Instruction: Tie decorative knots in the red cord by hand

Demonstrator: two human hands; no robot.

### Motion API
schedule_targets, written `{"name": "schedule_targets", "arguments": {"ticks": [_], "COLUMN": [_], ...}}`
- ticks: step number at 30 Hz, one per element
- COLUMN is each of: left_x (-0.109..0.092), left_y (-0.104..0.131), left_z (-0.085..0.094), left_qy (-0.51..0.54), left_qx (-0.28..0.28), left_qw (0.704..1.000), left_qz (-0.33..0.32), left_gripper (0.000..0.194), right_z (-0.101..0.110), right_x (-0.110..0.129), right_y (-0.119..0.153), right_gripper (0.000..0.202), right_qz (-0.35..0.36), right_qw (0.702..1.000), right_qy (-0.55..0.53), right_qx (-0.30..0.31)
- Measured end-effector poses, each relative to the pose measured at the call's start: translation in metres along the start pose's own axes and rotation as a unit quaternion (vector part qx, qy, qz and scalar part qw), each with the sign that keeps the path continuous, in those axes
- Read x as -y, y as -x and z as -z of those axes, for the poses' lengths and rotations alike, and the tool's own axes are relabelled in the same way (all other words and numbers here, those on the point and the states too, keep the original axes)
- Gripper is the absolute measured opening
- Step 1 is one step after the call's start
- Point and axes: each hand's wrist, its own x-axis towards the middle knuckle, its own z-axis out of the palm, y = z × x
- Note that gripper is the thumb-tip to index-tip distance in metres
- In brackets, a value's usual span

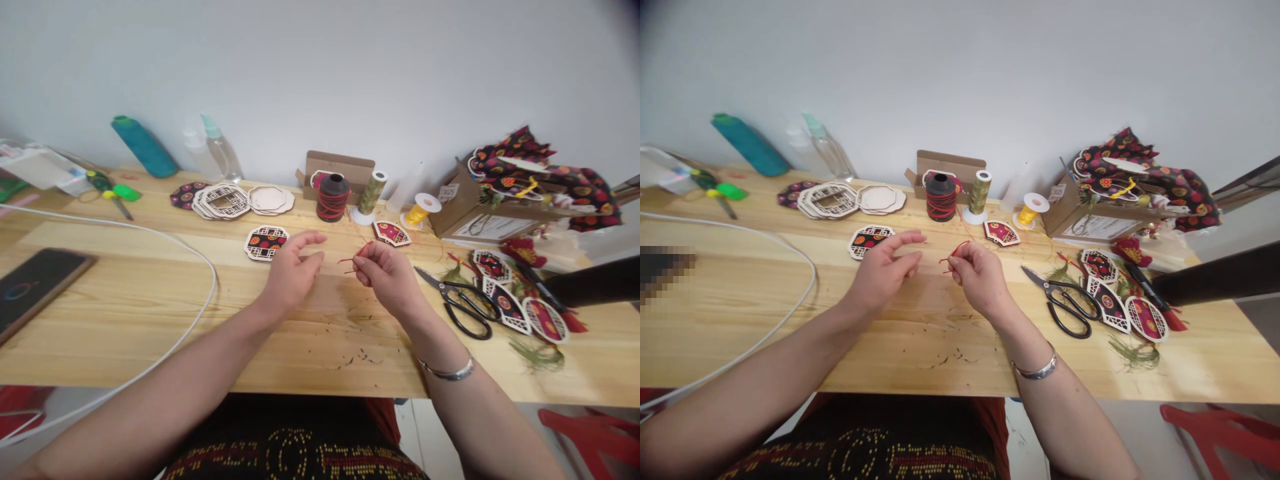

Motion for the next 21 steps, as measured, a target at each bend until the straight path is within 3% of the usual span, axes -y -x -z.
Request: {"name": "schedule_targets", "arguments": {"ticks": [3, 5, 7, 14, 21], "left_x": [-0.0019, -0.0017, -0.0012, -0.0011, -0.0002], "left_y": [0.0023, 0.0048, 0.0067, 0.0058, 0.005], "left_z": [-0.0008, -0.0029, -0.005, -0.006, -0.0037], "left_qy": [0.026, 0.017, 0.002, -0.018, -0.056], "left_qx": [0.077, 0.139, 0.166, 0.146, 0.127], "left_qw": [0.997, 0.99, 0.986, 0.989, 0.99], "left_qz": [0.01, 0.021, 0.017, -0.005, -0.005], "left_gripper": [0.044, 0.042, 0.036, 0.019, 0.016], "right_z": [0.0014, 0.0019, 0.0023, 0.0021, 0.0032], "right_x": [-0.0051, -0.0073, -0.0074, -0.0041, 0.0001], "right_y": [-0.0003, -0.0001, 0.0003, 0.0004, 0.0013], "right_gripper": [0.012, 0.011, 0.011, 0.013, 0.013], "right_qz": [0.034, 0.051, 0.057, 0.049, 0.028], "right_qw": [0.996, 0.99, 0.987, 0.984, 0.986], "right_qy": [0.086, 0.13, 0.153, 0.173, 0.161], "right_qx": [0.002, 0.001, 0.0, 0.009, 0.032]}}
